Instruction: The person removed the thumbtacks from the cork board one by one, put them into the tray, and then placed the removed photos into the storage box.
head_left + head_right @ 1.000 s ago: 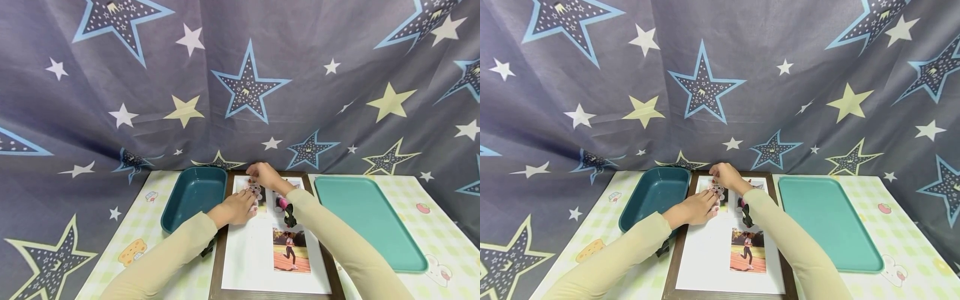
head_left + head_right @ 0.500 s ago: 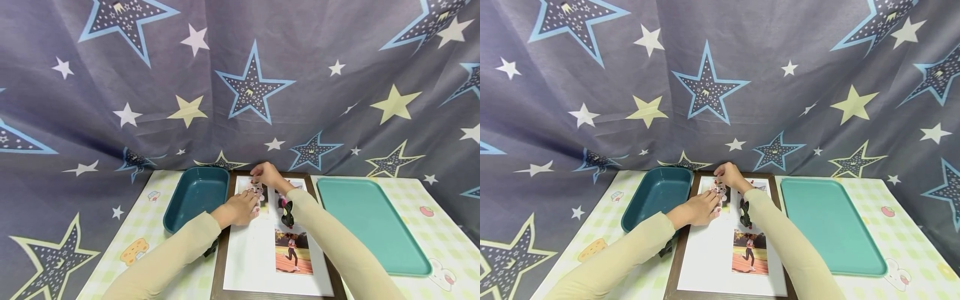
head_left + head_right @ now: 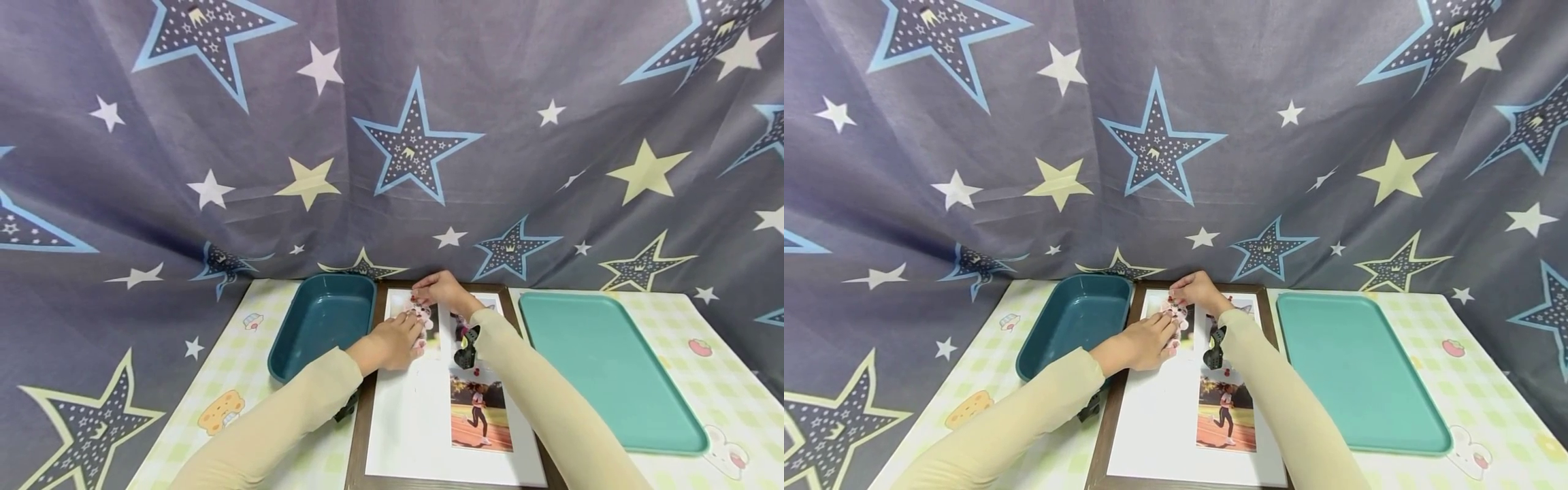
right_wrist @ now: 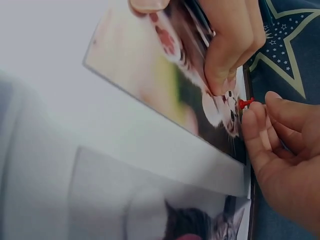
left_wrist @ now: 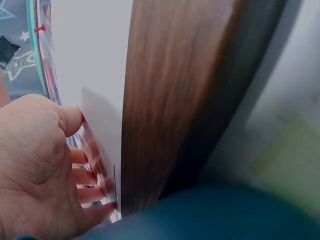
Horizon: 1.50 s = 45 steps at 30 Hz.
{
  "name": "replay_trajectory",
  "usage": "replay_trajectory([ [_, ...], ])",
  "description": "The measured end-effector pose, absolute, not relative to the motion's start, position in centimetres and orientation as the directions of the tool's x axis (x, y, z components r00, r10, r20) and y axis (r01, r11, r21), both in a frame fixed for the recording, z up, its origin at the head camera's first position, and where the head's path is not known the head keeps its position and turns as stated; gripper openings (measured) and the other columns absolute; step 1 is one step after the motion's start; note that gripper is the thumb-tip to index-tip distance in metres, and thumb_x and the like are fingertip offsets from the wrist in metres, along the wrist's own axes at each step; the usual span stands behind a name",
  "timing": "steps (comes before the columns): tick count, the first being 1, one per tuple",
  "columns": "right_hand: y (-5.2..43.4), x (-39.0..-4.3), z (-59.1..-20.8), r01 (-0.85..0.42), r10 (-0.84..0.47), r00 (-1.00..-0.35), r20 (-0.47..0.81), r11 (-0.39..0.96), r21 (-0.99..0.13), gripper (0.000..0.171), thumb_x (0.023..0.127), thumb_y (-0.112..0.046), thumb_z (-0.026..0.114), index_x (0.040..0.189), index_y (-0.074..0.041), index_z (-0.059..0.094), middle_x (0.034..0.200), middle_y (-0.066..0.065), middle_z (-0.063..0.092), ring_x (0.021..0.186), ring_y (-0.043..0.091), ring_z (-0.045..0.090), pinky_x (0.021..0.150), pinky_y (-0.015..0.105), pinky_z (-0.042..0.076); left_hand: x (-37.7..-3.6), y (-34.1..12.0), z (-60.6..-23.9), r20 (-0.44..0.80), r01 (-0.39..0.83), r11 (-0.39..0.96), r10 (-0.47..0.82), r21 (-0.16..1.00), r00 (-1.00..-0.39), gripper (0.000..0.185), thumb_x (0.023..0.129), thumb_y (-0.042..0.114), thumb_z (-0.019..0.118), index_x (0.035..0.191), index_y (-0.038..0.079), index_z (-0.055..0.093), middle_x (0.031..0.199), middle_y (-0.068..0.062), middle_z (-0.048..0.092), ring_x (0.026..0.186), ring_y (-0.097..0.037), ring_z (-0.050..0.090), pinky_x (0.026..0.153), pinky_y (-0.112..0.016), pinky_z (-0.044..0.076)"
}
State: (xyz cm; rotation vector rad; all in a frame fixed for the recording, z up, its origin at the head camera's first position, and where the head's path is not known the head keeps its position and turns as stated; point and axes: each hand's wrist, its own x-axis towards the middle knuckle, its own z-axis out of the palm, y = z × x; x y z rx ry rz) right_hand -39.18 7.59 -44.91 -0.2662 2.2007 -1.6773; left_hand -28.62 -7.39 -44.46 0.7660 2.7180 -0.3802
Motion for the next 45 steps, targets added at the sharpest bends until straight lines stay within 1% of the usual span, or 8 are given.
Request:
replay_trajectory([
  [11,7.7,-38.86,-45.07,0.12,-0.336,-0.917,-0.215,0.281,-0.952,0.029,0.099,0.002,0.061,0.122,0.02,0.063,0.116,0.031,0.071,0.075,0.012,0.067,0.083,0.032,0.062,-28.37,-7.03,-44.4,-0.326,0.55,0.82,0.482,-0.159,-0.813,0.066,0.11,0.049,0.033,0.163,0.011,0.023,0.17,-0.009,0.021,0.157,-0.026,0.022,0.126,-0.038,0.029],
  [18,7.86,-39.0,-45.26,0.118,-0.352,-0.908,-0.226,0.303,-0.946,0.03,0.097,0.003,0.063,0.124,0.016,0.064,0.119,0.027,0.071,0.079,0.009,0.069,0.085,0.03,0.061,-28.23,-6.97,-44.29,-0.327,0.547,0.821,0.478,-0.162,-0.815,0.066,0.11,0.048,0.033,0.163,0.01,0.023,0.169,-0.01,0.022,0.157,-0.026,0.022,0.126,-0.038,0.029],
  [25,7.98,-39.21,-45.38,0.139,-0.354,-0.901,-0.25,0.312,-0.94,0.029,0.095,0.005,0.065,0.122,0.015,0.066,0.113,0.021,0.075,0.079,0.009,0.068,0.081,0.026,0.06,-28.16,-6.9,-44.25,-0.33,0.548,0.82,0.478,-0.163,-0.814,0.066,0.109,0.047,0.035,0.162,0.01,0.024,0.169,-0.01,0.022,0.157,-0.027,0.022,0.126,-0.038,0.029],
  [29,8.01,-39.33,-45.49,0.153,-0.343,-0.902,-0.264,0.316,-0.936,0.029,0.094,0.004,0.066,0.121,0.012,0.068,0.111,0.018,0.076,0.079,0.009,0.069,0.082,0.025,0.06,-28.11,-6.87,-44.07,-0.334,0.548,0.819,0.476,-0.167,-0.813,0.066,0.109,0.047,0.035,0.162,0.011,0.024,0.17,-0.009,0.022,0.157,-0.026,0.022,0.126,-0.038,0.029],
  [34,7.84,-39.36,-45.4,0.135,-0.343,-0.905,-0.25,0.325,-0.936,0.028,0.094,0.005,0.066,0.12,0.013,0.068,0.111,0.02,0.076,0.08,0.01,0.068,0.085,0.028,0.06,-28.22,-6.95,-43.9,-0.349,0.54,0.825,0.463,-0.167,-0.815,0.066,0.109,0.048,0.034,0.163,0.011,0.021,0.17,-0.009,0.02,0.158,-0.025,0.02,0.126,-0.038,0.028],
  [39,7.57,-39.41,-45.37,0.123,-0.344,-0.908,-0.24,0.329,-0.936,0.025,0.094,0.005,0.065,0.117,0.013,0.069,0.108,0.02,0.076,0.079,0.01,0.068,0.084,0.029,0.061,-28.43,-6.99,-44.09,-0.358,0.53,0.832,0.451,-0.163,-0.817,0.066,0.11,0.048,0.032,0.164,0.013,0.02,0.171,-0.007,0.017,0.159,-0.025,0.016,0.128,-0.038,0.025],
  [43,7.48,-39.39,-45.34,0.133,-0.328,-0.912,-0.246,0.332,-0.934,0.024,0.094,0.005,0.066,0.117,0.012,0.07,0.108,0.02,0.076,0.078,0.01,0.068,0.083,0.029,0.061,-28.5,-6.95,-44.2,-0.356,0.532,0.831,0.454,-0.163,-0.817,0.065,0.11,0.048,0.032,0.164,0.013,0.02,0.171,-0.007,0.017,0.159,-0.025,0.016,0.128,-0.038,0.025],
  [45,7.45,-39.31,-45.23,0.128,-0.329,-0.913,-0.241,0.33,-0.935,0.025,0.094,0.005,0.065,0.118,0.013,0.069,0.108,0.021,0.076,0.078,0.01,0.068,0.083,0.029,0.061,-28.5,-6.96,-44.21,-0.358,0.533,0.83,0.453,-0.165,-0.816,0.065,0.11,0.047,0.032,0.164,0.013,0.02,0.171,-0.007,0.017,0.159,-0.025,0.016,0.127,-0.038,0.025],
])
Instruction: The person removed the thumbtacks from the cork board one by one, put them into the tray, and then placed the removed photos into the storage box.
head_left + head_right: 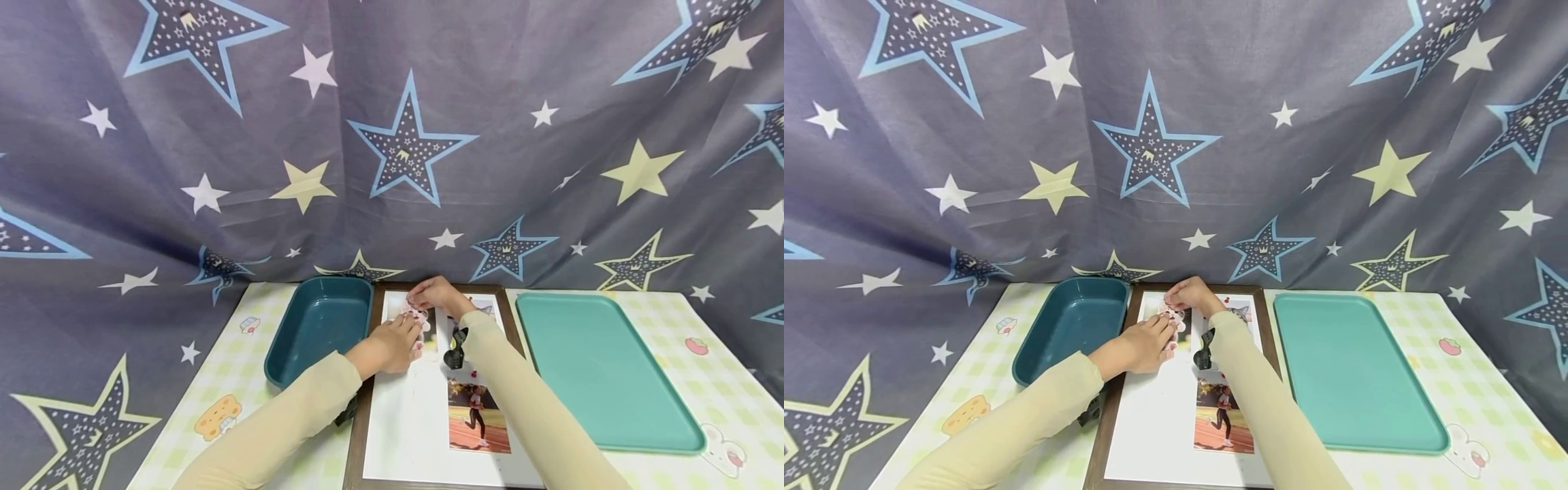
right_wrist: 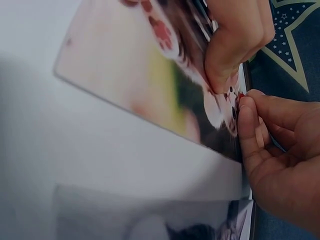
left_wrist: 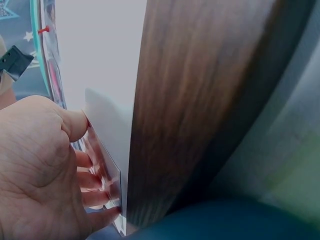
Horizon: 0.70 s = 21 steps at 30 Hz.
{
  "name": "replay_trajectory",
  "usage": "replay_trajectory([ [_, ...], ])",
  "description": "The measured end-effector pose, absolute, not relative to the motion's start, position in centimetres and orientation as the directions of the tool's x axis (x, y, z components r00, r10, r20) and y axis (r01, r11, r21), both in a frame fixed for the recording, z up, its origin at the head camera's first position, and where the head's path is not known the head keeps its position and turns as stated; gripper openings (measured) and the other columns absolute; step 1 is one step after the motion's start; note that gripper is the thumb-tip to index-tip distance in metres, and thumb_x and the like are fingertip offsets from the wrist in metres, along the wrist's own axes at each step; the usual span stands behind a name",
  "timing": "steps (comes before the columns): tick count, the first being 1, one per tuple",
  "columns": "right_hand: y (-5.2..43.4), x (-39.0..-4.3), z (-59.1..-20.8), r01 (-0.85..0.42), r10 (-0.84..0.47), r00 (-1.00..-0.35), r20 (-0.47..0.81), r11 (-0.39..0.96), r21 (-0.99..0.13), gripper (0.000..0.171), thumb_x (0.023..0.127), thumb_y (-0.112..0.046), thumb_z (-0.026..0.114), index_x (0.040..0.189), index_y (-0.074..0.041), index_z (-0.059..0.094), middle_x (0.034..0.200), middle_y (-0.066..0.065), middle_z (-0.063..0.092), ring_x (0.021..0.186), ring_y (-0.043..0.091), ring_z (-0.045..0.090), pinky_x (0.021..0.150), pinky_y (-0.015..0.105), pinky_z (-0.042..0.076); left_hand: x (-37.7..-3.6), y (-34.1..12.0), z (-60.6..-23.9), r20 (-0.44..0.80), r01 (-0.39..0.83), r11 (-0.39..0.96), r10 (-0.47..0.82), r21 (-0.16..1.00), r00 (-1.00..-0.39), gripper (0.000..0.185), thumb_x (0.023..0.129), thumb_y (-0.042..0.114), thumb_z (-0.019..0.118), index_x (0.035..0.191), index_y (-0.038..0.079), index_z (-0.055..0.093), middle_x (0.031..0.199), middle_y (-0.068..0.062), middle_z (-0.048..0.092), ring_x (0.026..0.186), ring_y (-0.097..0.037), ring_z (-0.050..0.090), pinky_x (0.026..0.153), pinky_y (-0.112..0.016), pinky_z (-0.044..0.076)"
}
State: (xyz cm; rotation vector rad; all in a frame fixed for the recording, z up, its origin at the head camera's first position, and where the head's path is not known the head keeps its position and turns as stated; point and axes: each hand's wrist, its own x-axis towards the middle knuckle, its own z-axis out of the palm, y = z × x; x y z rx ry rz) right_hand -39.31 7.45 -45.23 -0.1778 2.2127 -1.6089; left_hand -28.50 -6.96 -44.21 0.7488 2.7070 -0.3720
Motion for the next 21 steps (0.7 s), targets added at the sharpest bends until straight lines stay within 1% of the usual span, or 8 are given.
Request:
replay_trajectory([
  [7,7.38,-39.0,-44.91,0.133,-0.316,-0.916,-0.245,0.337,-0.932,0.025,0.094,0.005,0.064,0.117,0.013,0.069,0.105,0.02,0.076,0.079,0.012,0.067,0.084,0.031,0.061,-28.49,-6.86,-44.23,-0.364,0.532,0.828,0.449,-0.174,-0.816,0.065,0.11,0.048,0.033,0.164,0.013,0.019,0.172,-0.006,0.017,0.159,-0.024,0.016,0.127,-0.038,0.025],
  [15,7.34,-39.13,-44.93,0.126,-0.312,-0.921,-0.232,0.324,-0.937,0.024,0.093,0.006,0.064,0.116,0.014,0.069,0.095,0.013,0.076,0.077,0.011,0.066,0.082,0.03,0.061,-28.7,-6.78,-44.27,-0.368,0.53,0.826,0.441,-0.191,-0.819,0.066,0.11,0.047,0.031,0.164,0.013,0.017,0.172,-0.007,0.015,0.159,-0.023,0.014,0.128,-0.037,0.024],
  [21,7.27,-39.02,-45.1,0.133,-0.304,-0.922,-0.239,0.33,-0.934,0.024,0.093,0.008,0.062,0.116,0.013,0.069,0.099,0.016,0.075,0.077,0.012,0.066,0.081,0.029,0.061,-28.7,-6.72,-44.34,-0.386,0.528,0.828,0.432,-0.188,-0.815,0.066,0.11,0.047,0.03,0.165,0.013,0.016,0.172,-0.007,0.013,0.16,-0.023,0.012,0.128,-0.036,0.023],
])
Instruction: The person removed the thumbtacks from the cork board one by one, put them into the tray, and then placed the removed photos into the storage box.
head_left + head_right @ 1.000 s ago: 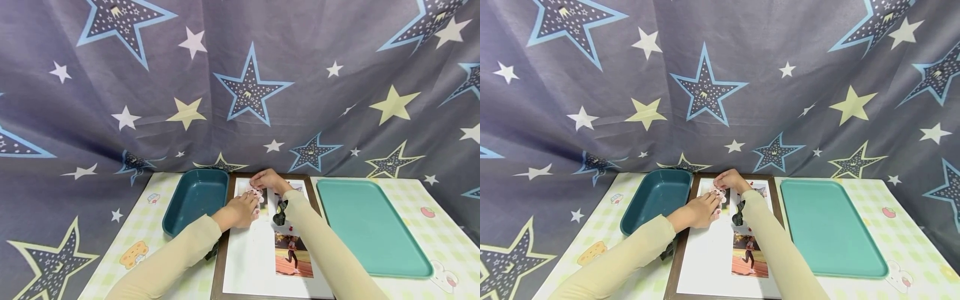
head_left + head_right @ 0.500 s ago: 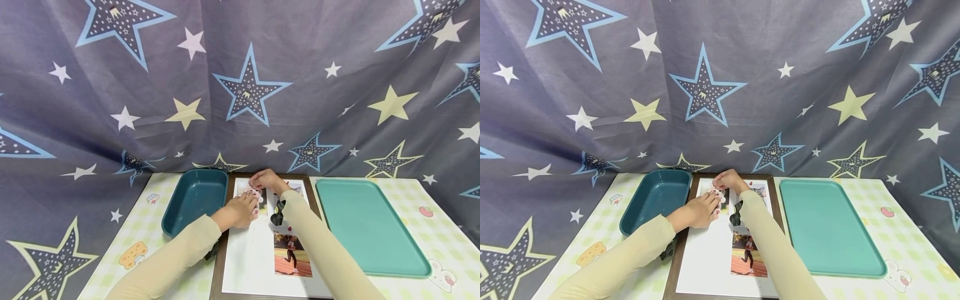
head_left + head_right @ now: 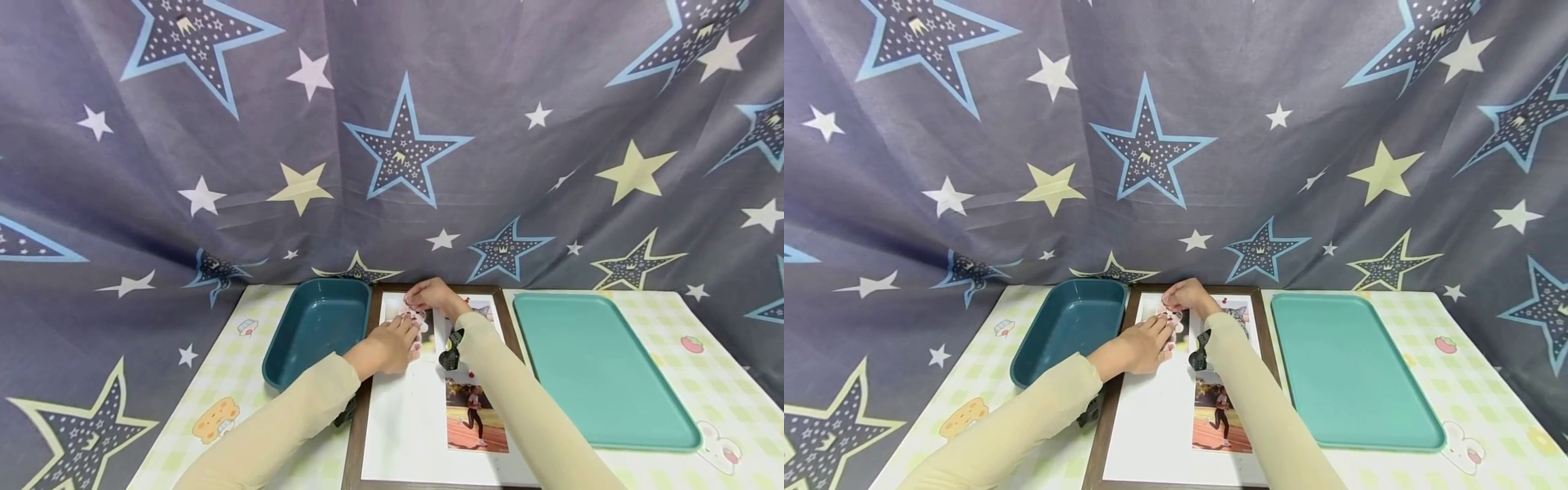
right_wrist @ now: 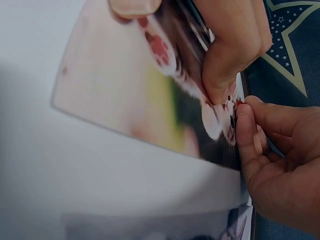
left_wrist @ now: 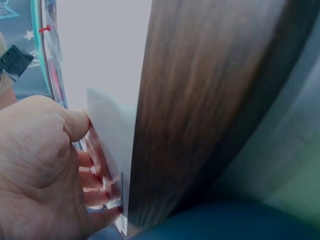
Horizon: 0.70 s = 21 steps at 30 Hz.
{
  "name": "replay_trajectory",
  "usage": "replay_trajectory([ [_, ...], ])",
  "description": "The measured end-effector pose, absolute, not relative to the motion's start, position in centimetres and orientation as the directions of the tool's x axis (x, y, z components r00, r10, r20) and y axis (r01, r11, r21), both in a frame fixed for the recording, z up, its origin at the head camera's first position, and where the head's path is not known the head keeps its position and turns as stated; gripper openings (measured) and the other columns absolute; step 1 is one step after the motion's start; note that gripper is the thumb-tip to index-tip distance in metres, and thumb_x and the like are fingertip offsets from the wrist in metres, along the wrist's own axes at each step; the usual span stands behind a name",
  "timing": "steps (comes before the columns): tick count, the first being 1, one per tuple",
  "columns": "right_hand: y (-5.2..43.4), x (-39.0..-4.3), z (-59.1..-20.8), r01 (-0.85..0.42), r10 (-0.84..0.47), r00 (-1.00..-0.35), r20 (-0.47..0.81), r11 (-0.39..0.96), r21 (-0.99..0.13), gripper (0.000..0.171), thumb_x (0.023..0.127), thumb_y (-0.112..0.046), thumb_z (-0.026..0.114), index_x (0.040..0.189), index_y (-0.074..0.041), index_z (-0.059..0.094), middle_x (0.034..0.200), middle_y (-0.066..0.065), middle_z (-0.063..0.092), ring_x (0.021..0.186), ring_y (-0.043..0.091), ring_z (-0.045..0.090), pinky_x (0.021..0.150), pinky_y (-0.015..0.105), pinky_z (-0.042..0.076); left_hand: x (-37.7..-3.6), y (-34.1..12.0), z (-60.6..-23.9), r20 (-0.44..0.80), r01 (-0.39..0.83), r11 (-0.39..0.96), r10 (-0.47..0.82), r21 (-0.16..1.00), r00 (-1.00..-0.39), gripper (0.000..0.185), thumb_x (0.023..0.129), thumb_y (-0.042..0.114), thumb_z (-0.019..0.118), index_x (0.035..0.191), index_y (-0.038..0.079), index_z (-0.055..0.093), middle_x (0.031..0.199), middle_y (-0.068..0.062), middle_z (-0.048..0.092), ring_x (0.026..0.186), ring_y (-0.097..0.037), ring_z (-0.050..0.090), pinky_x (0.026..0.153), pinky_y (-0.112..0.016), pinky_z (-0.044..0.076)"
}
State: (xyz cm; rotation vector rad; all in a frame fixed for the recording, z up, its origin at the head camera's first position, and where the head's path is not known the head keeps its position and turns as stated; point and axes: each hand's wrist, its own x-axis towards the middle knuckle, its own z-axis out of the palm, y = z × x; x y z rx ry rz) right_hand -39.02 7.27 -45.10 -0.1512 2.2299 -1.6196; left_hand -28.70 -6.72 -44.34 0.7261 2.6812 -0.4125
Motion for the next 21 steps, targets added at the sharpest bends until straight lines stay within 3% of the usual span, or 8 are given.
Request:
replay_trajectory([
  [12,7.28,-38.9,-45.04,0.136,-0.297,-0.923,-0.245,0.344,-0.929,0.024,0.094,0.007,0.062,0.116,0.011,0.069,0.097,0.013,0.074,0.082,0.014,0.067,0.087,0.033,0.061,-28.59,-6.74,-44.26,-0.372,0.522,0.836,0.436,-0.169,-0.819,0.065,0.11,0.046,0.031,0.164,0.013,0.017,0.172,-0.008,0.015,0.16,-0.024,0.013,0.128,-0.037,0.023],
  [21,7.13,-38.94,-45.07,0.142,-0.29,-0.925,-0.247,0.338,-0.93,0.022,0.095,0.006,0.064,0.115,0.012,0.069,0.093,0.01,0.074,0.078,0.012,0.066,0.081,0.029,0.061,-28.28,-6.78,-44.19,-0.363,0.517,0.841,0.437,-0.159,-0.823,0.065,0.11,0.047,0.033,0.164,0.013,0.02,0.171,-0.009,0.016,0.159,-0.025,0.015,0.128,-0.038,0.024],
])
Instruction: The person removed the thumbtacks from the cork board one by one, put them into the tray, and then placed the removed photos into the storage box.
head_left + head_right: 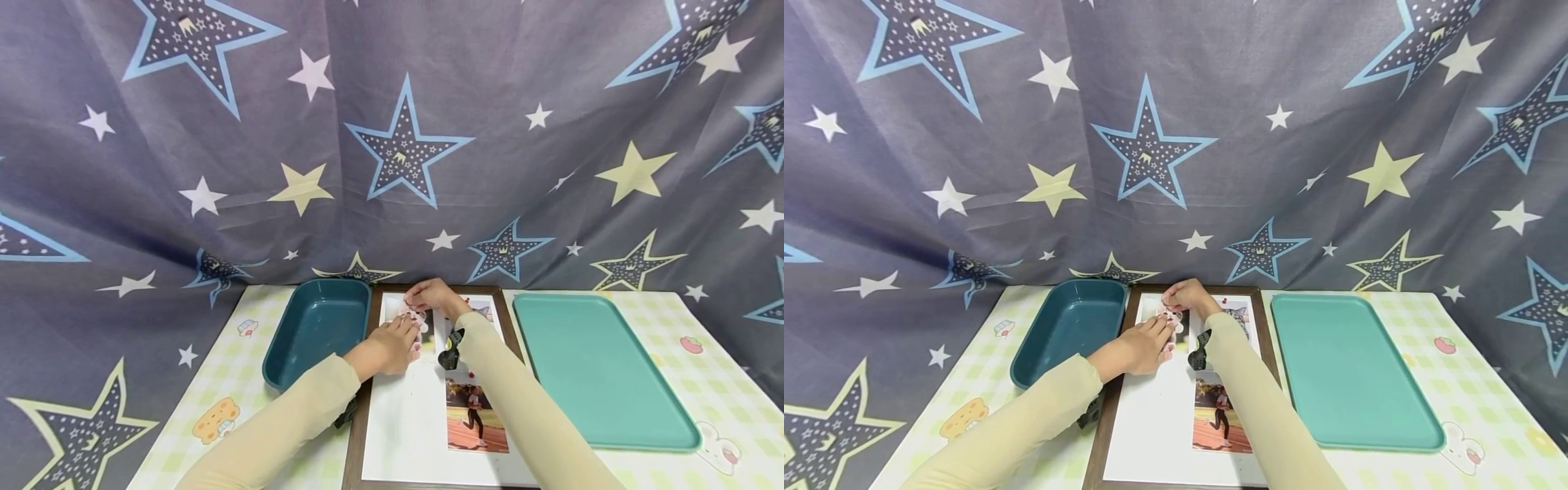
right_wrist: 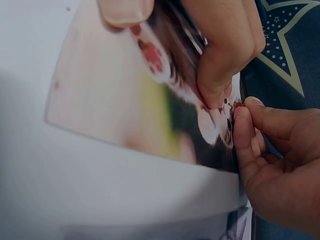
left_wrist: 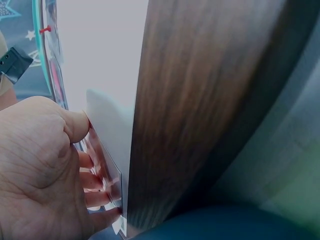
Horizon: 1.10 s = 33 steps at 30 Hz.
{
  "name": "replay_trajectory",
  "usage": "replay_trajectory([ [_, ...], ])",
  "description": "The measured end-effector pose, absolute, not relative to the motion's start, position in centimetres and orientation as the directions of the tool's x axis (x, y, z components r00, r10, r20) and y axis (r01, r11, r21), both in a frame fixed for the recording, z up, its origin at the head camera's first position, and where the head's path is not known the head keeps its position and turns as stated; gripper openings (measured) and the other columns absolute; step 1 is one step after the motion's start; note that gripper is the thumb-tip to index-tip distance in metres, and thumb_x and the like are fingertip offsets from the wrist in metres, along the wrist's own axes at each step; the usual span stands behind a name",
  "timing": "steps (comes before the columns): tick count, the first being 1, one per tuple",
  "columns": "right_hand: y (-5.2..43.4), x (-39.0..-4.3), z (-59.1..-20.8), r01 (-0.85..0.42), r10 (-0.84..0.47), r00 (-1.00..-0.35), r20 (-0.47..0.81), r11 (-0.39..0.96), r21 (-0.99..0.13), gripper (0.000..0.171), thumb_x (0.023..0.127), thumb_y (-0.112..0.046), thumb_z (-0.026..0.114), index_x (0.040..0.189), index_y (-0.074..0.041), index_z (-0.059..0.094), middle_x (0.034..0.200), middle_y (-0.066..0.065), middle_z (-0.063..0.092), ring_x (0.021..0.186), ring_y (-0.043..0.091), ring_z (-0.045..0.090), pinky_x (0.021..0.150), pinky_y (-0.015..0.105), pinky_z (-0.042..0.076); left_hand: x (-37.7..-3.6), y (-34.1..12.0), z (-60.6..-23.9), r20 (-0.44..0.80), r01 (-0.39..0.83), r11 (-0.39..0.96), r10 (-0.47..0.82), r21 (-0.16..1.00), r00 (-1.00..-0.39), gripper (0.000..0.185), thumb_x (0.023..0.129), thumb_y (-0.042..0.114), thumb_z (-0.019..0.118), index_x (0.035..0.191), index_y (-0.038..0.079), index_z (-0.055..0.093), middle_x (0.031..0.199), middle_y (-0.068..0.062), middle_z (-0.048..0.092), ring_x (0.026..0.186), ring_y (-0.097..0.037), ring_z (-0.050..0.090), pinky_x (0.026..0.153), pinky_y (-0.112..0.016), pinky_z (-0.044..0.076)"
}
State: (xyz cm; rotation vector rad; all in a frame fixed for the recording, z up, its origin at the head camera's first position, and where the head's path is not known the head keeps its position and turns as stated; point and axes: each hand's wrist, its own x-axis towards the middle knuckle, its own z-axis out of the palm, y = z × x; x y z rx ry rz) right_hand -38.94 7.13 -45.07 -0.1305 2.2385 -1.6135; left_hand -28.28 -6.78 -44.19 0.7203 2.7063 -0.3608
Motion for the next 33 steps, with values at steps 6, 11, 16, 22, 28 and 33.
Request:
replay_trajectory([
  [6,7.09,-38.99,-45.15,0.165,-0.292,-0.919,-0.264,0.324,-0.932,0.023,0.095,0.004,0.064,0.117,0.011,0.069,0.093,0.009,0.073,0.078,0.012,0.066,0.079,0.027,0.06,-28.13,-6.91,-44.19,-0.35,0.524,0.836,0.447,-0.165,-0.823,0.064,0.11,0.046,0.033,0.163,0.013,0.021,0.17,-0.009,0.019,0.159,-0.025,0.017,0.127,-0.038,0.025],
  [11,7.19,-39.09,-45.16,0.169,-0.304,-0.914,-0.268,0.317,-0.933,0.025,0.095,0.006,0.063,0.119,0.013,0.067,0.091,0.006,0.073,0.077,0.01,0.065,0.079,0.026,0.059,-28.14,-6.92,-44.27,-0.339,0.528,0.833,0.455,-0.166,-0.824,0.064,0.11,0.047,0.033,0.163,0.013,0.022,0.17,-0.009,0.02,0.158,-0.025,0.018,0.127,-0.038,0.026],
  [16,7.3,-39.18,-44.98,0.176,-0.316,-0.905,-0.285,0.332,-0.927,0.028,0.094,0.006,0.064,0.121,0.013,0.066,0.094,0.009,0.076,0.075,0.008,0.066,0.079,0.025,0.059,-28.17,-6.81,-44.29,-0.343,0.524,0.835,0.448,-0.17,-0.826,0.065,0.11,0.046,0.033,0.163,0.012,0.021,0.171,-0.008,0.019,0.159,-0.025,0.017,0.127,-0.038,0.025],
  [22,7.26,-39.23,-44.83,0.199,-0.314,-0.897,-0.31,0.339,-0.92,0.025,0.094,0.006,0.064,0.119,0.012,0.067,0.088,0.005,0.073,0.076,0.01,0.064,0.078,0.024,0.058,-28.2,-6.74,-44.19,-0.351,0.514,0.843,0.439,-0.156,-0.827,0.065,0.11,0.046,0.034,0.163,0.012,0.021,0.171,-0.009,0.018,0.159,-0.025,0.016,0.128,-0.038,0.025],
  [28,7.14,-39.41,-44.86,0.211,-0.318,-0.894,-0.316,0.322,-0.923,0.024,0.094,0.007,0.064,0.117,0.012,0.067,0.085,0.002,0.071,0.074,0.009,0.064,0.074,0.022,0.057,-28.18,-6.82,-44.17,-0.362,0.512,0.846,0.436,-0.147,-0.824,0.065,0.11,0.045,0.033,0.164,0.012,0.019,0.171,-0.01,0.016,0.159,-0.026,0.015,0.128,-0.038,0.023],
  [33,7.16,-39.58,-44.87,0.215,-0.321,-0.894,-0.314,0.306,-0.927,0.024,0.093,0.01,0.063,0.117,0.014,0.066,0.081,0.002,0.07,0.072,0.009,0.063,0.072,0.022,0.056,-28.29,-6.66,-44.09,-0.369,0.509,0.847,0.429,-0.151,-0.824,0.065,0.11,0.045,0.034,0.164,0.013,0.019,0.172,-0.009,0.015,0.16,-0.024,0.014,0.128,-0.038,0.023],
])
